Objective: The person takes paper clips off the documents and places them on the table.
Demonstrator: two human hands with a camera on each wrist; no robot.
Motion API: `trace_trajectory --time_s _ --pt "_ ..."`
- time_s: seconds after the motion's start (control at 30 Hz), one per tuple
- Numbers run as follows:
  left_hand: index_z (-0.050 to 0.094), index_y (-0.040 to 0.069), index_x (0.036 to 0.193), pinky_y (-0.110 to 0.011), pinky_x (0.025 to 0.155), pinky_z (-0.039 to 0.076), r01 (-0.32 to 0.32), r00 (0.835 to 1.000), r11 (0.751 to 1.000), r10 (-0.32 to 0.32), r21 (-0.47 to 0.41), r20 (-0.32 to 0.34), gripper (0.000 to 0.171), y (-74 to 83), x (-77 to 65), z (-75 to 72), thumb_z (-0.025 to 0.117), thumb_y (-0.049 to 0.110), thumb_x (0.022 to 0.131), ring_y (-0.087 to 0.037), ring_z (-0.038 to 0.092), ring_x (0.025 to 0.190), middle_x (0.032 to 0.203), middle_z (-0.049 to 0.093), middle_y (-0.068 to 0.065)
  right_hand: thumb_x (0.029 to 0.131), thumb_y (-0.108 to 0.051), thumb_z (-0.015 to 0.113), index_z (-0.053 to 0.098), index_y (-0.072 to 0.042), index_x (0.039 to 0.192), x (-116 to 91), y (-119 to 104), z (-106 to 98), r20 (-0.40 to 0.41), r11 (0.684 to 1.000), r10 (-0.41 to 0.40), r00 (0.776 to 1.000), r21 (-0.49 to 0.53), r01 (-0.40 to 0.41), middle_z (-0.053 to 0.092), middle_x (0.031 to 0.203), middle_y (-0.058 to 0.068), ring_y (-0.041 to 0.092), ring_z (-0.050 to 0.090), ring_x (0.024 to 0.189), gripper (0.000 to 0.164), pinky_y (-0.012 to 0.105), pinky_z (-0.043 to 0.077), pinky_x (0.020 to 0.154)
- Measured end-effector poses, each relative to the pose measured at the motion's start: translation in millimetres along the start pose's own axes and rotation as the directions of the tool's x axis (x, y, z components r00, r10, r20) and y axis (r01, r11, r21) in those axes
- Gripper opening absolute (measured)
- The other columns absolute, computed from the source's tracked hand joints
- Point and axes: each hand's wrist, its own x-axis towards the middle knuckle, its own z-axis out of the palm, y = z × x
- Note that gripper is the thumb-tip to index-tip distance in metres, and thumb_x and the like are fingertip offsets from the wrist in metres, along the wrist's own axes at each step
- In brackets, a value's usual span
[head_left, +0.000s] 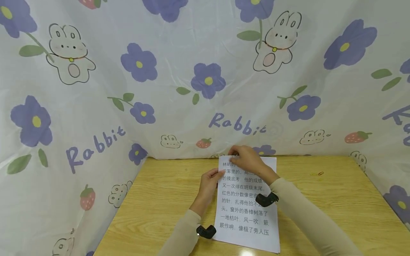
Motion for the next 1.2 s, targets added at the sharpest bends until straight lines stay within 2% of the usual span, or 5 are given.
trace_trajectory --time_s 0.4,0.8,1.2 --pt "0.074 0.003 0.130 -0.022 0.075 0.060 -0.002 1.000 1.000 0.002 0.015 -0.010 0.037 -0.6 -3.7 -0.2 0.072 0.028 0.104 -0.011 0.075 0.088 0.110 0.080 -0.011 0.098 -0.019 0.076 0.074 -0.012 0.110 -2.8 2.9 1.6 -0.001 1.000 0.025 1.000 0.001 -0.025 0.077 0.102 0.006 0.020 0.070 0.087 0.014 0.043 0.057 0.084" --pt "0.074 0.003 0.130 -0.022 0.075 0.058 -0.014 1.000 1.000 0.014 0.011 -0.009 0.036 -2.3 -4.1 0.7 0.073 0.028 0.104 -0.010 0.074 0.088 0.111 0.081 -0.011 0.096 -0.019 0.076 0.072 -0.013 0.106 -3.3 3.9 -0.4 0.005 0.999 0.048 0.999 0.018 -0.048 0.075 0.099 0.005 0.017 0.066 0.080 0.012 0.037 0.054 0.077" --pt "0.076 0.003 0.128 -0.022 0.075 0.059 -0.029 1.000 1.000 0.029 0.000 -0.007 0.034 -3.7 -2.8 2.7 0.073 0.026 0.103 -0.010 0.075 0.087 0.108 0.082 -0.008 0.093 -0.018 0.076 0.071 -0.013 0.104 -4.0 7.8 -0.4 -0.020 0.999 0.036 0.999 0.032 -0.035 0.074 0.096 0.004 0.017 0.063 0.077 0.013 0.034 0.051 0.074"
